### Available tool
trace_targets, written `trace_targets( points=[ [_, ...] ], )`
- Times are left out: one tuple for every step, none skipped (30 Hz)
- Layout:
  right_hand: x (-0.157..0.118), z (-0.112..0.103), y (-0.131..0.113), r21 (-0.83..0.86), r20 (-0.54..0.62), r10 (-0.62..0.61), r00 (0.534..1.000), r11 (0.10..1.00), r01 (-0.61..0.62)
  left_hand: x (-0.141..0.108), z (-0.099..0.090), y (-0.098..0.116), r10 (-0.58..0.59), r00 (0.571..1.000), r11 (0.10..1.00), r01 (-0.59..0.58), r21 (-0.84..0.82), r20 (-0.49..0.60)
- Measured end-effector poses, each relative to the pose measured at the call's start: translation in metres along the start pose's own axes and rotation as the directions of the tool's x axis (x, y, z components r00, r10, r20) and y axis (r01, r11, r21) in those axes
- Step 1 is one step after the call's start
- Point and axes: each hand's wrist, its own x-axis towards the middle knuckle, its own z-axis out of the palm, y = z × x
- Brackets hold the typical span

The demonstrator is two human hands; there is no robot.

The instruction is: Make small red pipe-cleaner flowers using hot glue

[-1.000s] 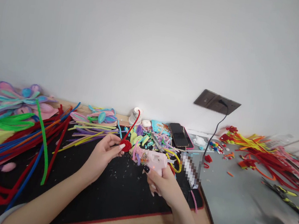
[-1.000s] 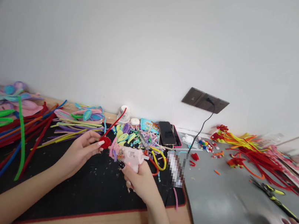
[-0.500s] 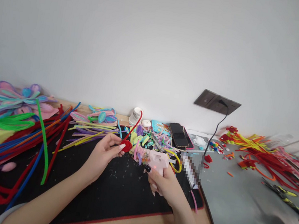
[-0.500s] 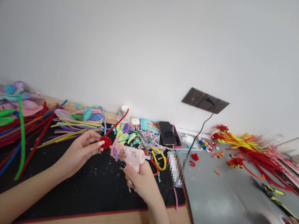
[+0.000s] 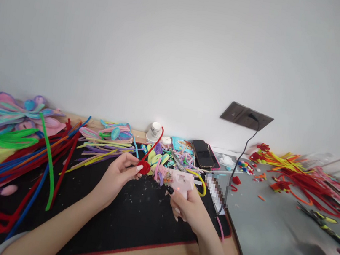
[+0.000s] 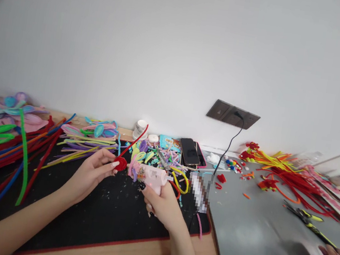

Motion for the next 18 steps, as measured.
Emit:
trace_targets(
  points=[
    [-0.0001, 0.0, -0.0005, 0.0, -0.002, 0.003, 1.0, 1.0, -0.003, 0.0, -0.0005, -0.0007, 0.002, 1.0, 1.0, -0.002, 0.004, 0.005],
    [-0.0001, 0.0001, -0.001, 0.001, -0.004, 0.007, 1.0, 1.0, -0.007, -0.0001, -0.001, -0.0012, 0.004, 1.0, 1.0, -0.004, 0.01, 0.009],
    [-0.0002, 0.0002, -0.0015, 0.003, -0.008, 0.012, 1.0, 1.0, -0.012, -0.0001, -0.0013, -0.0016, 0.007, 1.0, 1.0, -0.007, 0.018, 0.012],
    [-0.0002, 0.0003, -0.002, 0.004, -0.011, 0.016, 1.0, 1.0, -0.016, -0.0002, -0.0015, -0.0018, 0.012, 1.0, 1.0, -0.012, 0.028, 0.015],
    [-0.0002, 0.0004, -0.0024, 0.004, -0.014, 0.019, 1.0, 1.0, -0.019, -0.0002, -0.0015, -0.0018, 0.016, 1.0, 0.999, -0.017, 0.038, 0.018],
    [-0.0002, 0.0005, -0.0029, 0.005, -0.014, 0.021, 1.0, 1.0, -0.021, -0.0002, -0.0015, -0.0017, 0.021, 1.0, 0.999, -0.022, 0.047, 0.021],
    [-0.0002, 0.0006, -0.0033, 0.005, -0.013, 0.023, 1.0, 1.0, -0.023, -0.0001, -0.0014, -0.0015, 0.024, 0.999, 0.998, -0.025, 0.055, 0.024],
    [-0.0001, 0.0007, -0.0038, 0.006, -0.01, 0.023, 1.0, 1.0, -0.023, -0.0001, -0.0012, -0.0012, 0.027, 0.999, 0.998, -0.028, 0.063, 0.03],
    [-0.0001, 0.0008, -0.0043, 0.007, -0.008, 0.02, 1.0, 1.0, -0.02, -0.0001, -0.001, -0.001, 0.03, 0.999, 0.997, -0.033, 0.07, 0.034],
    [-0.0001, 0.0009, -0.0048, 0.007, -0.008, 0.017, 1.0, 1.0, -0.017, -0.0001, -0.0008, -0.0009, 0.033, 0.999, 0.996, -0.036, 0.077, 0.04],
    [-0.0001, 0.001, -0.0054, 0.006, -0.008, 0.014, 1.0, 1.0, -0.014, -0.0001, -0.0007, -0.0009, 0.036, 0.998, 0.995, -0.039, 0.087, 0.043],
    [-0.0002, 0.0011, -0.0061, 0.003, -0.01, 0.013, 1.0, 1.0, -0.013, 0.0, -0.0006, -0.0009, 0.037, 0.998, 0.994, -0.042, 0.099, 0.046],
    [-0.0003, 0.0013, -0.0068, 0.0, -0.013, 0.013, 1.0, 1.0, -0.013, 0.0001, -0.0006, -0.001, 0.038, 0.998, 0.993, -0.043, 0.112, 0.047],
    [-0.0004, 0.0015, -0.0074, -0.003, -0.013, 0.015, 1.0, 1.0, -0.015, 0.0002, -0.0006, -0.0012, 0.04, 0.998, 0.991, -0.045, 0.124, 0.047],
    [-0.0005, 0.0016, -0.0078, -0.006, -0.015, 0.017, 1.0, 1.0, -0.017, 0.0003, -0.0008, -0.0014, 0.041, 0.998, 0.99, -0.047, 0.137, 0.048],
    [-0.0005, 0.0018, -0.0081, -0.008, -0.017, 0.019, 1.0, 1.0, -0.019, 0.0004, -0.0009, -0.0016, 0.04, 0.998, 0.988, -0.048, 0.15, 0.052],
    [-0.0005, 0.0018, -0.008, -0.006, -0.02, 0.019, 1.0, 1.0, -0.019, 0.0005, -0.0012, -0.0018, 0.04, 0.998, 0.985, -0.049, 0.164, 0.057],
    [-0.0004, 0.0018, -0.0077, -0.004, -0.021, 0.018, 1.0, 1.0, -0.018, 0.0006, -0.0014, -0.0021, 0.04, 0.997, 0.983, -0.051, 0.177, 0.065]
  ],
)
